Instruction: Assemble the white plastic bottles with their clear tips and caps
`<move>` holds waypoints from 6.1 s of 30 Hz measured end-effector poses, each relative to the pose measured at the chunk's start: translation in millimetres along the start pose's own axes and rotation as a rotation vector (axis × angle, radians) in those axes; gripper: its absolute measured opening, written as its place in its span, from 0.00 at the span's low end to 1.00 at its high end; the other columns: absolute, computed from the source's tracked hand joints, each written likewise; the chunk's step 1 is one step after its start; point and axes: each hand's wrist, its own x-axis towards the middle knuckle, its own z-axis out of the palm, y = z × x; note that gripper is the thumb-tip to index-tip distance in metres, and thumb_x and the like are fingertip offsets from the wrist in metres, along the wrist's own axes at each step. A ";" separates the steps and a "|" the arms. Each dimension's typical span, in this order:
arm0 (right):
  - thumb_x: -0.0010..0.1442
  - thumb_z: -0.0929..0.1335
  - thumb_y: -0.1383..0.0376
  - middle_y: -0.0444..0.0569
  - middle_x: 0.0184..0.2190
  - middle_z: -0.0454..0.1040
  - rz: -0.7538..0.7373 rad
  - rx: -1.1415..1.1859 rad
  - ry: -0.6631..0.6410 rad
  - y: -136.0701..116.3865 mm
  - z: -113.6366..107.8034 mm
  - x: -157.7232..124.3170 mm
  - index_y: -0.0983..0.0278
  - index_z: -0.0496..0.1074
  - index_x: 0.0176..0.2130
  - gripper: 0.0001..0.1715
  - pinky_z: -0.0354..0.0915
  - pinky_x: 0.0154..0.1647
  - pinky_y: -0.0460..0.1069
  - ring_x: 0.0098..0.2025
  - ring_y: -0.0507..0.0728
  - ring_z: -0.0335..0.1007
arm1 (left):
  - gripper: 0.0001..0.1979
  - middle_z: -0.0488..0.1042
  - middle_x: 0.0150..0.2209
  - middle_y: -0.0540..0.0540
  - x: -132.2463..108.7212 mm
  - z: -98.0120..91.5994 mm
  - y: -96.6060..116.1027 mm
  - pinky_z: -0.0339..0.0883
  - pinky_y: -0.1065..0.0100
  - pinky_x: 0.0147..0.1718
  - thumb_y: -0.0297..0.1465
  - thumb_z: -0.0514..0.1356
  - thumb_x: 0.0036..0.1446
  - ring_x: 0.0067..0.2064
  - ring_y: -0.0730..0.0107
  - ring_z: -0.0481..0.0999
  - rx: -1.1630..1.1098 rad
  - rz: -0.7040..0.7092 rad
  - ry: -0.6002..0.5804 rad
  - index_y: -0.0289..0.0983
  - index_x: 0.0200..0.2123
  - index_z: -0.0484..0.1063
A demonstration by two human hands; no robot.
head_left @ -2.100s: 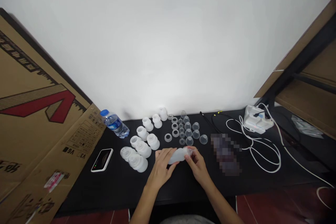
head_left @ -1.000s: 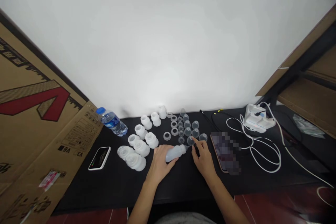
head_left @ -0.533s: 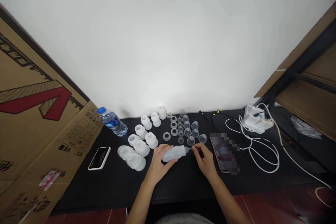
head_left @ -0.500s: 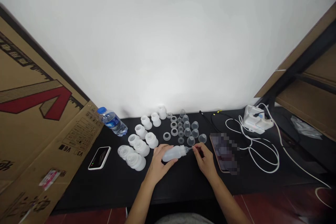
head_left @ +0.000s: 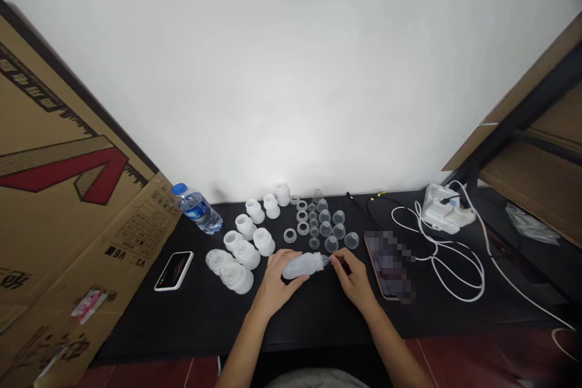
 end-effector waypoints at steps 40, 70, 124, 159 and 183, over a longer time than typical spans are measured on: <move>0.77 0.66 0.60 0.58 0.59 0.69 -0.127 -0.368 0.137 20.8 10.2 1.4 0.52 0.63 0.74 0.30 0.73 0.57 0.64 0.57 0.68 0.70 | 0.19 0.80 0.56 0.43 5.1 3.3 4.2 0.71 0.47 0.58 0.38 0.66 0.68 0.57 0.48 0.79 0.081 0.010 0.059 0.45 0.60 0.74; 0.63 0.79 0.53 0.54 0.49 0.84 0.193 0.473 -0.013 23.6 4.4 0.0 0.57 0.78 0.57 0.25 0.80 0.50 0.56 0.48 0.63 0.83 | 0.20 0.77 0.59 0.43 3.4 -1.4 4.1 0.71 0.50 0.62 0.39 0.67 0.68 0.61 0.51 0.78 -0.213 -0.052 -0.020 0.47 0.61 0.74; 0.64 0.73 0.41 0.53 0.35 0.85 0.183 0.367 -0.087 5.9 -12.9 1.0 0.57 0.85 0.51 0.29 0.78 0.37 0.56 0.34 0.64 0.80 | 0.28 0.81 0.47 0.38 -8.1 23.5 14.0 0.77 0.47 0.45 0.29 0.68 0.63 0.45 0.46 0.82 0.363 0.223 0.114 0.45 0.66 0.71; 0.74 0.66 0.55 0.73 0.74 0.59 -0.026 -0.359 0.277 19.4 8.6 7.5 0.63 0.61 0.74 0.36 0.75 0.38 0.57 0.35 0.59 0.77 | 0.25 0.77 0.65 0.38 -1.2 17.5 24.8 0.77 0.49 0.60 0.36 0.58 0.74 0.65 0.47 0.79 0.092 -0.214 0.266 0.42 0.71 0.63; 0.67 0.70 0.44 0.39 0.22 0.67 0.104 -0.256 0.264 33.0 3.2 3.3 0.65 0.78 0.50 0.29 0.66 0.30 0.52 0.22 0.56 0.66 | 0.14 0.81 0.40 0.37 16.7 -112.6 67.3 0.59 0.52 0.42 0.34 0.58 0.74 0.46 0.46 0.73 0.983 -0.225 0.351 0.35 0.42 0.83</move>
